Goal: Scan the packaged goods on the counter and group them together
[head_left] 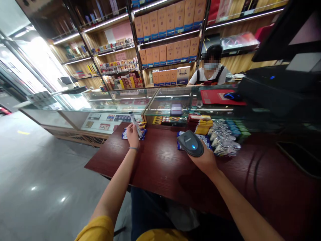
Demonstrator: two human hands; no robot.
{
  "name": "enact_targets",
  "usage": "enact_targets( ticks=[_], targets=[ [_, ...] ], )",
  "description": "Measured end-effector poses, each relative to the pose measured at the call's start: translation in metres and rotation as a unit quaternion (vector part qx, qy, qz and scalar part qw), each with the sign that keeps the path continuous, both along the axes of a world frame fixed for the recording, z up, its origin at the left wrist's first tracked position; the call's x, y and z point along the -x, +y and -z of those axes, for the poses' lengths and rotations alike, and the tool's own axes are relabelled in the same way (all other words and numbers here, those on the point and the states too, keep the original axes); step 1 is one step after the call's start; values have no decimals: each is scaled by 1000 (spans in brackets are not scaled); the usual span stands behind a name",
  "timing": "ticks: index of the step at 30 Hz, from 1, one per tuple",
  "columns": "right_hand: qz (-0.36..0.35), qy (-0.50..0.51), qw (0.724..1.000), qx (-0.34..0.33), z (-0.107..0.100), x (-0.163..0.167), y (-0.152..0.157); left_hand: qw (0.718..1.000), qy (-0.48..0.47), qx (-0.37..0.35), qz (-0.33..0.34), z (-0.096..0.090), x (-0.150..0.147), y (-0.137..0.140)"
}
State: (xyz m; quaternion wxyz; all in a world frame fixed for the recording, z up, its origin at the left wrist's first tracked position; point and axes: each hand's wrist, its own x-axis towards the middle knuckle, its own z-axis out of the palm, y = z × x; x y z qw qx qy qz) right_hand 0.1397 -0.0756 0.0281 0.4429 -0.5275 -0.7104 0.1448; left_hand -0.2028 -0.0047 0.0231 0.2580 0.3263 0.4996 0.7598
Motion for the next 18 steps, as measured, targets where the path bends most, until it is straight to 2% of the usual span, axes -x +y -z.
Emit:
enact_targets(
  ticks=[2,5,7,10,13,18],
  targets=[
    [4,14,1000,-3,3,-2,4,989,-99,43,101,-8,-25,6],
    [13,23,1000,10,6,-8,9,943,-199,133,230,-12,-57,12],
    [19,19,999,24,6,-12,12,904,-240,173,309,-10,-74,13],
    [29,-3,999,45,2,-18,15,859,-260,182,402,-2,-89,8],
    [32,-63,995,76,-4,-22,18,847,-229,173,447,6,-94,0],
    [2,-129,989,76,-8,-21,18,867,-189,176,426,11,-92,-8]
  ],
)
